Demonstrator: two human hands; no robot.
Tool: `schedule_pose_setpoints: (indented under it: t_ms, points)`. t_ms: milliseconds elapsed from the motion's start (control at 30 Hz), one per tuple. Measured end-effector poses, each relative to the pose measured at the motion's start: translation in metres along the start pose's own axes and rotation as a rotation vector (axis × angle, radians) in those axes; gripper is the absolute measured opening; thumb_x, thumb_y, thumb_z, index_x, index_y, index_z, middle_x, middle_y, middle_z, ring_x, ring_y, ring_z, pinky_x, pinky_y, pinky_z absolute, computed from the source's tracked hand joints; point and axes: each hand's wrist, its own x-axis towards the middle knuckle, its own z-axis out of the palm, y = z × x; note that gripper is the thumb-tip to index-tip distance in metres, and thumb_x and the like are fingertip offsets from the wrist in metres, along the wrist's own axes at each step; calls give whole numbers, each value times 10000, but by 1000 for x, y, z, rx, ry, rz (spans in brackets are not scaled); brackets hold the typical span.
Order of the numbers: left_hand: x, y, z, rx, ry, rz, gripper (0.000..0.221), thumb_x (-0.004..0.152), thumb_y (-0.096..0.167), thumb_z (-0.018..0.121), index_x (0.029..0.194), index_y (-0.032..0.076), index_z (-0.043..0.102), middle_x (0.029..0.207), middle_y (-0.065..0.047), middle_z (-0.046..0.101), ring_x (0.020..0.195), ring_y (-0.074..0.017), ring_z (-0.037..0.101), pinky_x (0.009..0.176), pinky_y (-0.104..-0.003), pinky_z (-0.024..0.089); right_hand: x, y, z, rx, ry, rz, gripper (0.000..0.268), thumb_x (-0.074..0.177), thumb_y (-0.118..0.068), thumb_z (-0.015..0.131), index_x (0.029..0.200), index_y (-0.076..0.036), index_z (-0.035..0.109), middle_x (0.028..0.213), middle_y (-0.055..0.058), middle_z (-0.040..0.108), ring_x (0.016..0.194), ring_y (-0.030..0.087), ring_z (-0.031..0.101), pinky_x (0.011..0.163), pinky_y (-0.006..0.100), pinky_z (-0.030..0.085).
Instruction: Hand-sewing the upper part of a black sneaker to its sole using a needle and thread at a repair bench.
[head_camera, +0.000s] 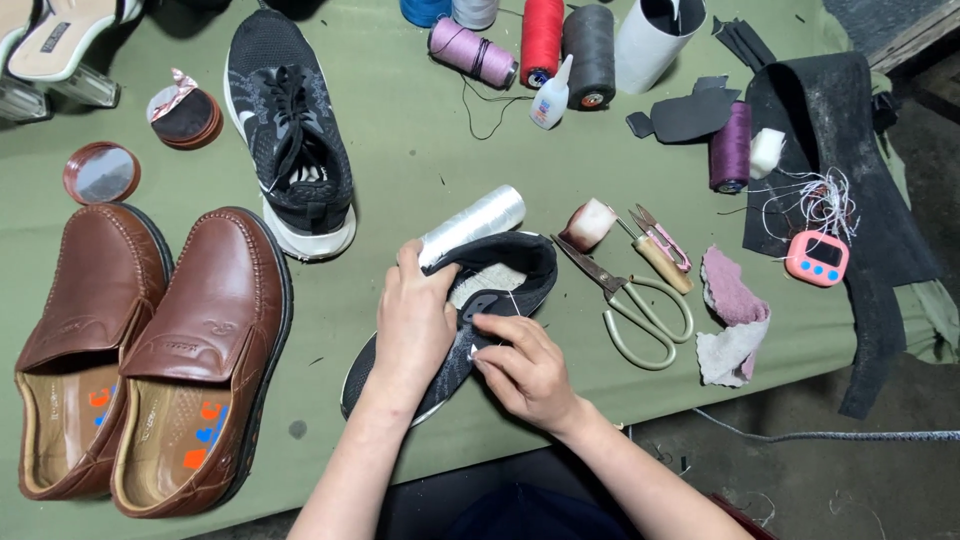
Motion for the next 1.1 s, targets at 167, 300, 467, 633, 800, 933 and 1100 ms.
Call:
schedule_pose_setpoints:
  t_ms: [167, 300, 467, 633, 800, 933, 1100]
  points:
    - [-3, 0, 13, 70, 61, 6, 416, 758, 50, 727, 1158, 163, 759, 1359, -211, 464, 992, -448, 646, 852, -537, 587, 3, 22, -45, -146, -4, 147, 149, 887, -71, 700, 1021, -98, 759, 1139, 144, 729, 1005, 357, 695, 893, 481, 538]
    - [-5, -4, 21, 63, 93, 9, 405, 752, 39, 744, 1140, 154, 763, 1387, -235, 463, 965, -442, 632, 831, -525, 565, -10, 95, -113, -696, -42, 361, 231, 936, -17, 737, 1159, -28, 679, 1076, 151, 603, 987, 386, 594, 884, 500, 470]
    - [-3, -7, 24, 18, 108, 9, 420, 742, 27, 738, 1141, 154, 766, 1384, -237, 469, 953, -442, 631, 840, -523, 554, -44, 148, -141, -910, -132, 552, 408, 837, -164, 853, 1211, -99, 702, 1096, 87, 581, 1029, 336, 579, 892, 464, 472]
    - [-1, -12, 24, -32, 115, 10, 434, 740, 7, 708, 1143, 158, 766, 1361, -217, 478, 953, -447, 636, 856, -522, 548, -62, 174, -153, -1053, -161, 572, 377, 809, -253, 878, 1155, -170, 752, 1053, 40, 598, 1005, 292, 581, 884, 431, 472]
    - [6, -13, 16, -94, 102, -16, 437, 747, -4, 668, 1140, 153, 774, 1346, -205, 510, 961, -455, 653, 857, -514, 524, -27, 120, -153, -781, 1, 460, 219, 985, -145, 767, 1183, -72, 711, 1026, 104, 623, 960, 332, 608, 873, 434, 470]
    - [8, -12, 18, -135, 79, -11, 471, 734, -40, 672, 1164, 132, 758, 1397, -200, 476, 1010, -507, 651, 876, -556, 544, 33, 22, -121, -422, -97, 496, 198, 1012, -84, 650, 1208, -56, 654, 1066, 137, 605, 978, 329, 655, 838, 396, 566]
    - [13, -11, 8, -312, 20, -25, 486, 745, -109, 623, 1192, 47, 733, 1463, -254, 421, 1050, -602, 624, 898, -637, 554, 57, -17, -94, -427, -451, 274, 282, 949, -177, 647, 1223, -181, 715, 926, 13, 661, 779, 227, 718, 671, 363, 603]
